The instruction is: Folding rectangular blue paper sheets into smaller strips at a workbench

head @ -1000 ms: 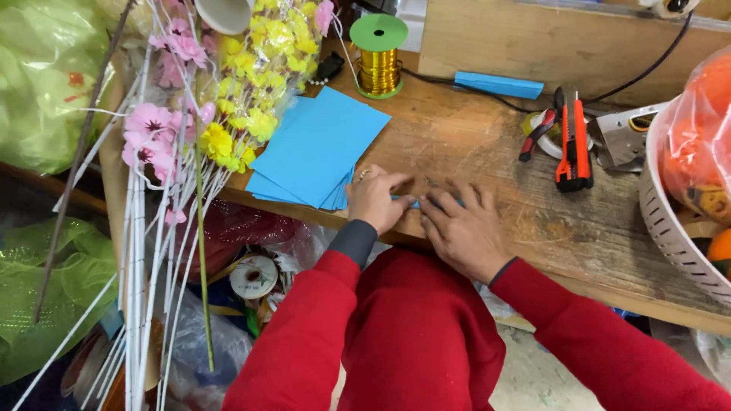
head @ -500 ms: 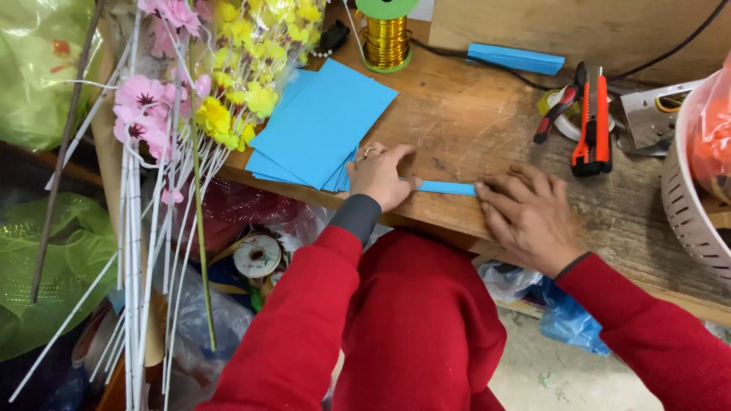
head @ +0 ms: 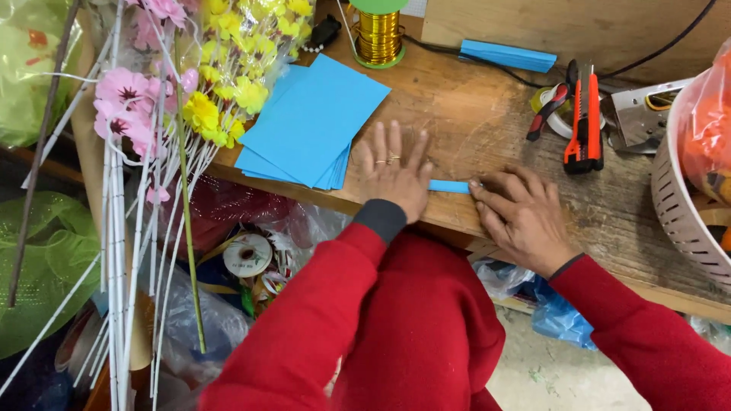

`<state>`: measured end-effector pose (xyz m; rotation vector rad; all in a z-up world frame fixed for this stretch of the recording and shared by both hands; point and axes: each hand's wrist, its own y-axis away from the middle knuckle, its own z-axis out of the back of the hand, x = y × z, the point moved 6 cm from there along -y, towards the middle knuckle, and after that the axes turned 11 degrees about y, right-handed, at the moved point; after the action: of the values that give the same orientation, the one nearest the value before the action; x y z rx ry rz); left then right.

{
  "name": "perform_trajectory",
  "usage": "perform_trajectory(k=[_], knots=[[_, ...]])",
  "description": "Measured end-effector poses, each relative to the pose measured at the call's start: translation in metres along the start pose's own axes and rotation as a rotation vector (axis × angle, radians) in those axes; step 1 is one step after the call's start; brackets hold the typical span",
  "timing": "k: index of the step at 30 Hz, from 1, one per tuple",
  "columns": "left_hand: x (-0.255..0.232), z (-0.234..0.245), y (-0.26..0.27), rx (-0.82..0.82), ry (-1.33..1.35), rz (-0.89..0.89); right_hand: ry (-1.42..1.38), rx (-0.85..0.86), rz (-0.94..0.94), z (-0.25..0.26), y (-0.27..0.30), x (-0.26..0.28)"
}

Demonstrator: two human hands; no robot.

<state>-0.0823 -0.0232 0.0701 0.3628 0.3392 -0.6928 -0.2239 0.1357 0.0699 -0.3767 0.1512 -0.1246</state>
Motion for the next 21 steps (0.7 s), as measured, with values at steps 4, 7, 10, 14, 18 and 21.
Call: perform_trajectory(k=[4, 7, 10, 14, 18, 21], knots=[[0.049, 0.01, -0.003, -0.128, -0.098, 0.009, -0.024, -0.017, 0.011, 0.0, 0.0, 0.0], [0.061, 0.013, 0.001, -0.185, -0.124, 0.001, -0.025, -0.019, 0.009, -0.006, 0.003, -0.003], [0.065, 0.005, -0.003, -0.221, -0.119, -0.007, -0.052, -0.015, 0.002, -0.002, 0.0, -0.001], [0.061, 0.007, -0.001, -0.255, -0.196, -0.012, 0.0, -0.029, -0.017, -0.011, -0.001, -0.002], [0.055, 0.026, 0.026, -0.433, 0.042, -0.006, -0.105, 0.023, -0.014, -0.014, -0.007, -0.001], [0.05, 0.036, 0.063, -0.545, 0.296, 0.053, -0.15, -0.067, -0.009, -0.008, 0.007, 0.004]])
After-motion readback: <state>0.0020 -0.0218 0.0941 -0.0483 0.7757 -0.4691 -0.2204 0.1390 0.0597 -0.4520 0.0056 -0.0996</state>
